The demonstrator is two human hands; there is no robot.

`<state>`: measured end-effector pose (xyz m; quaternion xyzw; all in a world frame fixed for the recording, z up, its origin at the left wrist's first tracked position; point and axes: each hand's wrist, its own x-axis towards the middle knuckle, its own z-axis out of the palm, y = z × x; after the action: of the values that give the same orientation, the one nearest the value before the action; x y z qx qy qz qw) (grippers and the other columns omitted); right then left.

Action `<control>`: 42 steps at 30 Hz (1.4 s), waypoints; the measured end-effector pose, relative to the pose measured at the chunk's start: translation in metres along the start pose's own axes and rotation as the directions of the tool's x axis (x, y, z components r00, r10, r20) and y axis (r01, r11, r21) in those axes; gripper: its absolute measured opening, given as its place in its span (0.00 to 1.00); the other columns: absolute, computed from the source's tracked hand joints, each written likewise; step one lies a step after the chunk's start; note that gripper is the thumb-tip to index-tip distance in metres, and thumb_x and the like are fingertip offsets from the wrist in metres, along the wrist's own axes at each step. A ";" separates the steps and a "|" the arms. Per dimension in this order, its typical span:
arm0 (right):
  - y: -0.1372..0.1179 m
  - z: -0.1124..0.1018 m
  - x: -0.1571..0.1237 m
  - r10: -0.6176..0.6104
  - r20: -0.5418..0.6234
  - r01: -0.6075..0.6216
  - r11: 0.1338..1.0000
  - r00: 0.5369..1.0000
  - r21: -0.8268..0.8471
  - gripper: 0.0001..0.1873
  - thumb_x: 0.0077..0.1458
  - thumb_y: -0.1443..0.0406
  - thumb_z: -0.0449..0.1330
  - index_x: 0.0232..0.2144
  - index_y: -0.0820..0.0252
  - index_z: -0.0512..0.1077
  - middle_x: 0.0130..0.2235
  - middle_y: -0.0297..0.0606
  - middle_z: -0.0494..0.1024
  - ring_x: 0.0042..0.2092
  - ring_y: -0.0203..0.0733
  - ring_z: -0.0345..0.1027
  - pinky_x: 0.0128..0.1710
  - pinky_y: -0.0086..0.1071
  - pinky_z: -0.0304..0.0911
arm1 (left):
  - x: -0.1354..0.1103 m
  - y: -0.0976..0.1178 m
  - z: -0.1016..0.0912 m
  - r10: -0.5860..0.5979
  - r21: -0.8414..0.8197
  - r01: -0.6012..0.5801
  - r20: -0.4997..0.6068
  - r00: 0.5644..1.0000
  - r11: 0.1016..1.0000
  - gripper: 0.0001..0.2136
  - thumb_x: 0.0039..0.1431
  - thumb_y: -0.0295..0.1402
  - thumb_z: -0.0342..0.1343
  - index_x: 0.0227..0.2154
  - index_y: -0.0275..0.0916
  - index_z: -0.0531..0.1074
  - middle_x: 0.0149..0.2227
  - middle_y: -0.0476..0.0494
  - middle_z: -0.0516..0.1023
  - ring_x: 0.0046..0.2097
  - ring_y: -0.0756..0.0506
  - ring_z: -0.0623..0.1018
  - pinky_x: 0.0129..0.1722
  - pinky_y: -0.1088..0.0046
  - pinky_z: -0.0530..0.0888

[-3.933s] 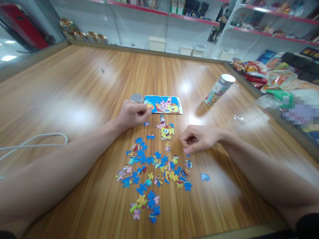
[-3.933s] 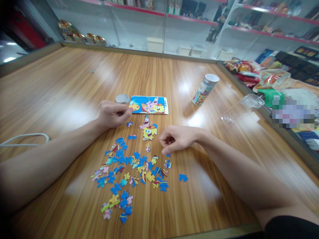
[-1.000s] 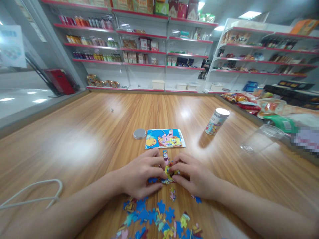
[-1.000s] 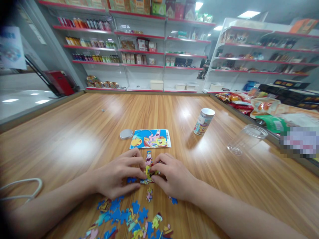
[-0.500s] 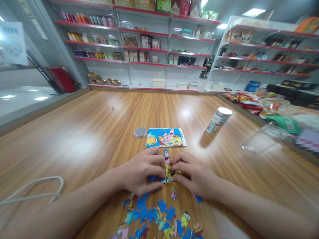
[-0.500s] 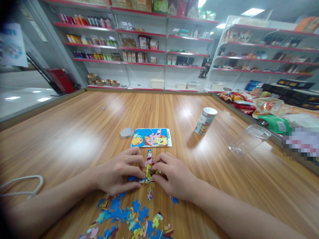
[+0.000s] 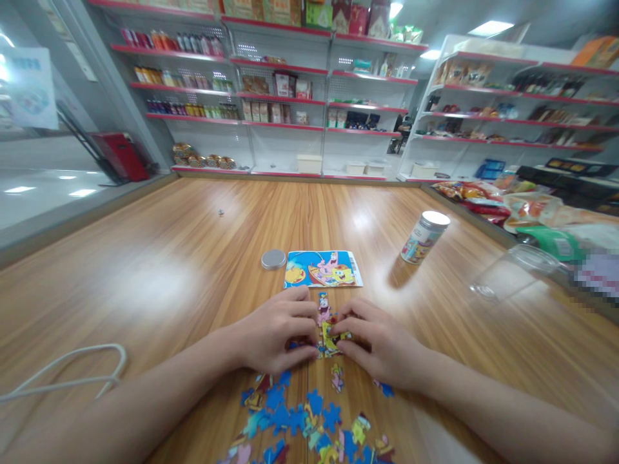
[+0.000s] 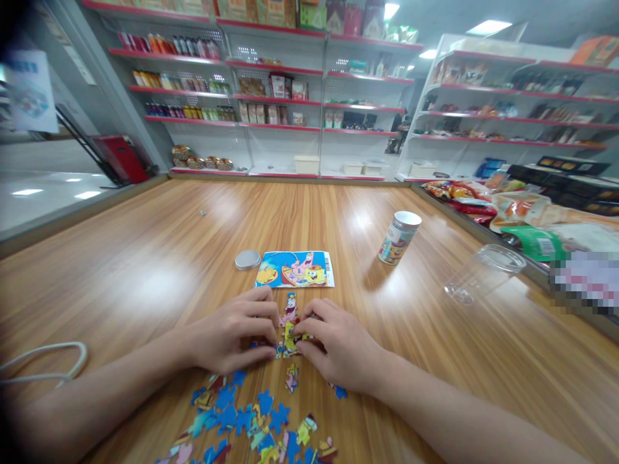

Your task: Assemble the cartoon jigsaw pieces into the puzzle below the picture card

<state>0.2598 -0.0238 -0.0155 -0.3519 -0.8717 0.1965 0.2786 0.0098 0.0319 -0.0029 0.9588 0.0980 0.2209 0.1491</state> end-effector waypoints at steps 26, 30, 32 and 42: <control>0.003 -0.003 0.001 -0.039 0.004 0.039 0.999 0.999 -0.024 0.09 0.64 0.68 0.60 0.45 0.57 0.75 0.45 0.42 0.72 0.47 0.44 0.68 0.48 0.41 0.68 | 0.003 -0.010 -0.005 0.000 -0.079 0.004 0.052 0.999 0.997 0.08 0.63 0.39 0.60 0.34 0.39 0.74 0.31 0.46 0.75 0.37 0.45 0.69 0.39 0.67 0.67; 0.003 -0.002 0.001 -0.046 0.000 0.046 0.999 0.999 -0.020 0.08 0.64 0.68 0.59 0.45 0.58 0.75 0.45 0.42 0.72 0.47 0.44 0.68 0.47 0.41 0.69 | 0.002 -0.011 -0.003 -0.043 -0.114 0.050 0.063 0.997 0.992 0.12 0.61 0.42 0.63 0.33 0.38 0.73 0.31 0.46 0.75 0.37 0.46 0.69 0.39 0.68 0.67; 0.003 -0.002 0.001 -0.046 -0.001 0.046 0.999 0.999 -0.018 0.08 0.64 0.67 0.59 0.45 0.57 0.75 0.45 0.42 0.72 0.47 0.44 0.68 0.48 0.41 0.69 | 0.001 -0.011 -0.001 -0.044 -0.099 0.050 0.058 0.997 0.994 0.13 0.61 0.43 0.62 0.32 0.38 0.73 0.31 0.45 0.75 0.37 0.45 0.69 0.39 0.68 0.67; 0.001 -0.003 0.000 -0.026 0.016 0.026 1.000 1.000 -0.010 0.08 0.64 0.68 0.59 0.45 0.58 0.74 0.46 0.41 0.71 0.48 0.43 0.67 0.49 0.40 0.67 | 0.001 -0.009 0.005 -0.048 -0.019 0.049 0.053 0.997 0.999 0.13 0.63 0.43 0.61 0.35 0.37 0.73 0.34 0.43 0.75 0.39 0.44 0.68 0.40 0.65 0.66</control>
<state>0.2621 -0.0223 -0.0132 -0.3403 -0.8795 0.1911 0.2724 0.0120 0.0392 -0.0092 0.9601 0.1152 0.1929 0.1666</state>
